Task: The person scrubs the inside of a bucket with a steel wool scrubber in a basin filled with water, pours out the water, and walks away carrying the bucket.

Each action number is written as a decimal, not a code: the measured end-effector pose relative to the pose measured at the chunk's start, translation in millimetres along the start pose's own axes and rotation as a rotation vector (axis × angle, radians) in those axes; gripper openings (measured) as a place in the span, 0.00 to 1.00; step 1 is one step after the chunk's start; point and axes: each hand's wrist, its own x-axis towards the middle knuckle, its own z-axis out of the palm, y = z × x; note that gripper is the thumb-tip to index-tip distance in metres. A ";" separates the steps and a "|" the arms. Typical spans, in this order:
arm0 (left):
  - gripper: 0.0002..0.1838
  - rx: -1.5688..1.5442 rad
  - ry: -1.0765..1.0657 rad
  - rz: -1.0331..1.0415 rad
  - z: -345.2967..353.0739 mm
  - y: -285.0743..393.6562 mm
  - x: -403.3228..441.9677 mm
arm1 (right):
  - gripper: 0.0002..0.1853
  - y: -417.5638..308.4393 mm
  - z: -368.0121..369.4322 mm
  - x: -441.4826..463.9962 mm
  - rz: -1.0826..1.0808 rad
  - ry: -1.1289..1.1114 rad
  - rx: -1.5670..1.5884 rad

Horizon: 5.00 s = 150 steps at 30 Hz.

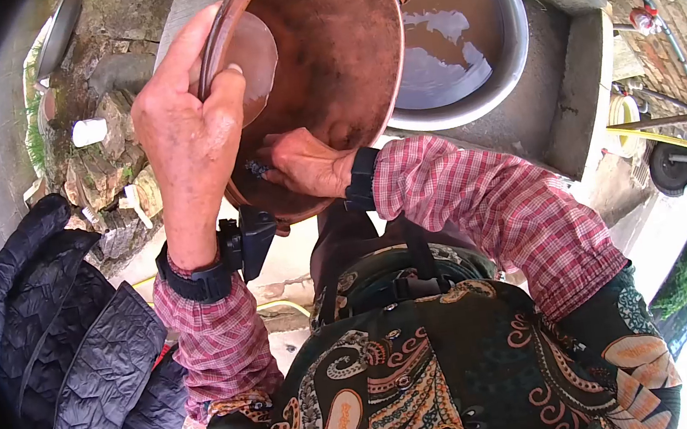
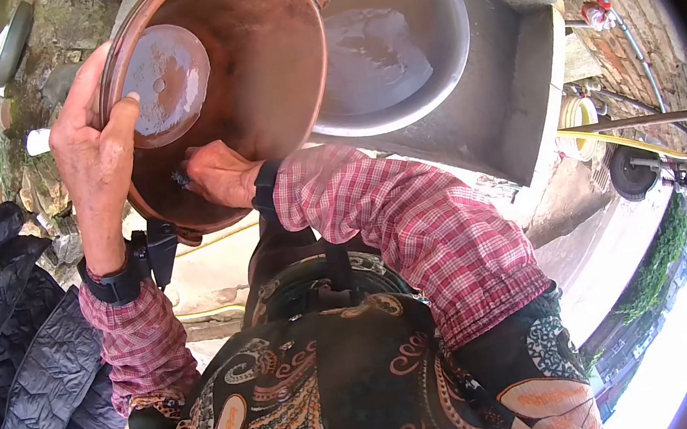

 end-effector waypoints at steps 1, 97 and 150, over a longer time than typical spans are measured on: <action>0.24 0.006 -0.006 0.003 -0.7 -1.3 -0.6 | 0.12 9.8 -4.2 1.6 -0.075 -0.286 -0.067; 0.16 -0.243 0.038 0.017 -12.7 -25.1 14.8 | 0.04 165.4 -44.6 69.6 -0.108 -0.344 -0.686; 0.28 0.354 0.004 0.203 30.3 20.8 -59.7 | 0.11 89.7 -87.5 -55.4 0.291 -0.171 -0.350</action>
